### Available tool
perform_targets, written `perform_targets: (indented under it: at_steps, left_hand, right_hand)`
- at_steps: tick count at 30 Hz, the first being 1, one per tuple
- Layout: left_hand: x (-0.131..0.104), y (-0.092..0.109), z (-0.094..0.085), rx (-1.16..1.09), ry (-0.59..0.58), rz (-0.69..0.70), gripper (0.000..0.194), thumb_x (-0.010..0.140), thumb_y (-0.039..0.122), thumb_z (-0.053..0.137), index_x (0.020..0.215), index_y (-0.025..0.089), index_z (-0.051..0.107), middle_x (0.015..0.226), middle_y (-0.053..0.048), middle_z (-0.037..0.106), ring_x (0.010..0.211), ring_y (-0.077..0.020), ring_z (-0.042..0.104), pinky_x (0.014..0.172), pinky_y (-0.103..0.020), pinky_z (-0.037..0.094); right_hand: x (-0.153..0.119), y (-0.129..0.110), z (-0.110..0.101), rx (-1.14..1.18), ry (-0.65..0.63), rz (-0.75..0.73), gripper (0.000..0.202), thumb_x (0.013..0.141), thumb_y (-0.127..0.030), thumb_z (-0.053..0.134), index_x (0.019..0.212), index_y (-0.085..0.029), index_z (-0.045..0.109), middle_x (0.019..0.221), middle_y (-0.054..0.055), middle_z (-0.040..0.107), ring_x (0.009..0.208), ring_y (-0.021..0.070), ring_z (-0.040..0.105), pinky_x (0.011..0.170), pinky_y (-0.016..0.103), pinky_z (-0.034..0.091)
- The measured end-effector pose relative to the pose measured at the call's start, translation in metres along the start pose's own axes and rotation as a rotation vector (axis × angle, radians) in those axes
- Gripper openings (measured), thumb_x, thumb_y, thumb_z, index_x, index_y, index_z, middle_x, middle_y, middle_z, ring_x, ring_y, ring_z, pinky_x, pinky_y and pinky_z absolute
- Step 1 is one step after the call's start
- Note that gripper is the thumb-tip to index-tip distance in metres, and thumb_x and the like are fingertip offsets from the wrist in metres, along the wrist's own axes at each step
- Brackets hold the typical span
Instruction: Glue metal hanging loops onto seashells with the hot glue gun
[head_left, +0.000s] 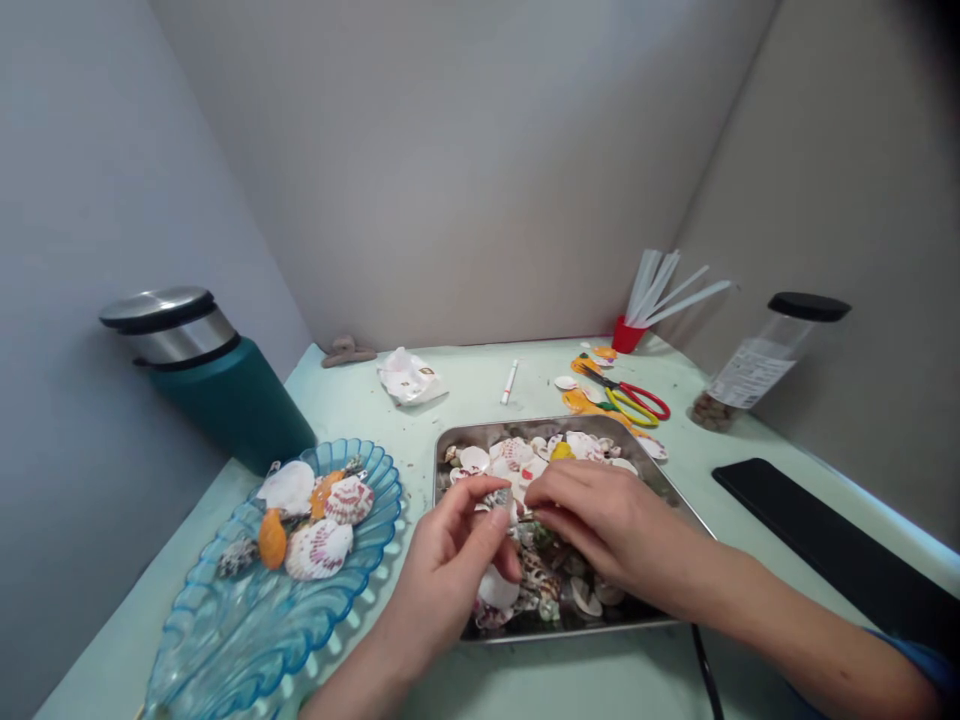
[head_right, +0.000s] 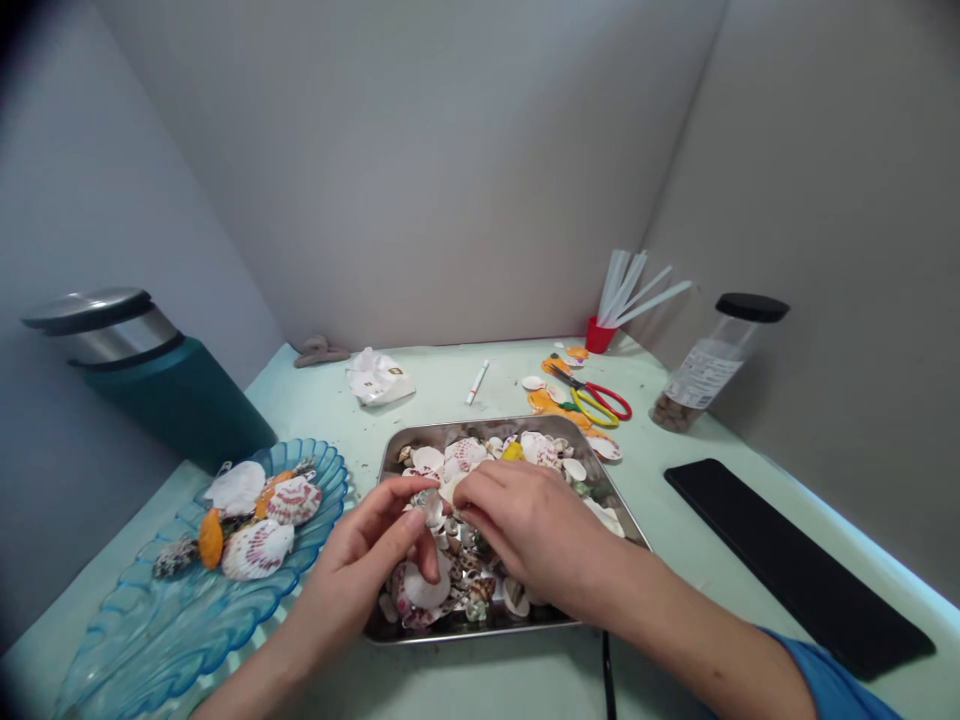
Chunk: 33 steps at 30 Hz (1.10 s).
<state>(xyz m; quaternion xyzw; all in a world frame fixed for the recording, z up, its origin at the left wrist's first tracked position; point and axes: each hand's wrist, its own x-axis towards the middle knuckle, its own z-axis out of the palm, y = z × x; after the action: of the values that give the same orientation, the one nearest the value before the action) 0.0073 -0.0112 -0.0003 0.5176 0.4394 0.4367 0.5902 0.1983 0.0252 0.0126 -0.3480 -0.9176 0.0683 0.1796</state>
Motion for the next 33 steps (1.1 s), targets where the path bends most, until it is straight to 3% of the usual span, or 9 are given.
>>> perform_targets:
  at_steps: [9,14,22,26,33]
  left_hand:
    - [0.004,-0.001,-0.003,-0.081,-0.039,-0.088,0.029,0.087,0.041,0.056,0.102,0.016,0.054,0.06,-0.001,0.065,0.057,-0.0123,0.057,0.057,-0.023,0.043]
    - [0.002,0.003,-0.004,-0.049,-0.081,-0.113,0.03,0.083,0.039,0.062,0.104,0.018,0.056,0.068,-0.002,0.068,0.064,-0.0124,0.059,0.058,-0.021,0.041]
    - [0.0,0.007,-0.002,-0.003,-0.088,-0.113,0.033,0.083,0.039,0.062,0.107,0.017,0.054,0.067,-0.001,0.066,0.062,-0.0116,0.057,0.057,-0.021,0.04]
    - [0.001,0.003,0.001,0.044,-0.069,-0.083,0.027,0.083,0.035,0.061,0.102,0.018,0.053,0.062,0.001,0.064,0.055,-0.0094,0.053,0.052,-0.019,0.037]
    - [0.001,-0.006,0.003,0.094,0.011,-0.007,0.021,0.085,0.034,0.056,0.096,0.016,0.056,0.055,0.003,0.061,0.046,-0.0077,0.05,0.045,-0.017,0.037]
  right_hand:
    - [-0.008,-0.004,-0.004,0.496,0.306,0.074,0.012,0.091,-0.015,0.055,0.091,-0.021,0.065,0.081,0.002,0.063,0.076,0.015,0.059,0.07,0.027,0.046]
    - [-0.005,-0.014,0.002,0.59,0.294,0.074,0.015,0.088,-0.008,0.055,0.091,-0.02,0.064,0.083,0.0,0.066,0.076,0.0122,0.061,0.072,0.023,0.046]
    - [-0.006,-0.017,0.01,0.544,0.22,0.184,0.009,0.089,-0.012,0.054,0.085,-0.019,0.059,0.069,-0.003,0.061,0.061,0.0105,0.056,0.057,0.02,0.043]
    - [-0.006,-0.018,0.011,0.549,0.209,0.194,0.008,0.088,-0.012,0.056,0.085,-0.019,0.057,0.064,-0.004,0.059,0.054,0.0095,0.052,0.05,0.019,0.039]
    - [-0.005,-0.017,0.011,0.549,0.209,0.186,0.011,0.087,-0.01,0.056,0.082,-0.019,0.058,0.063,-0.005,0.057,0.055,0.0089,0.051,0.052,0.019,0.039]
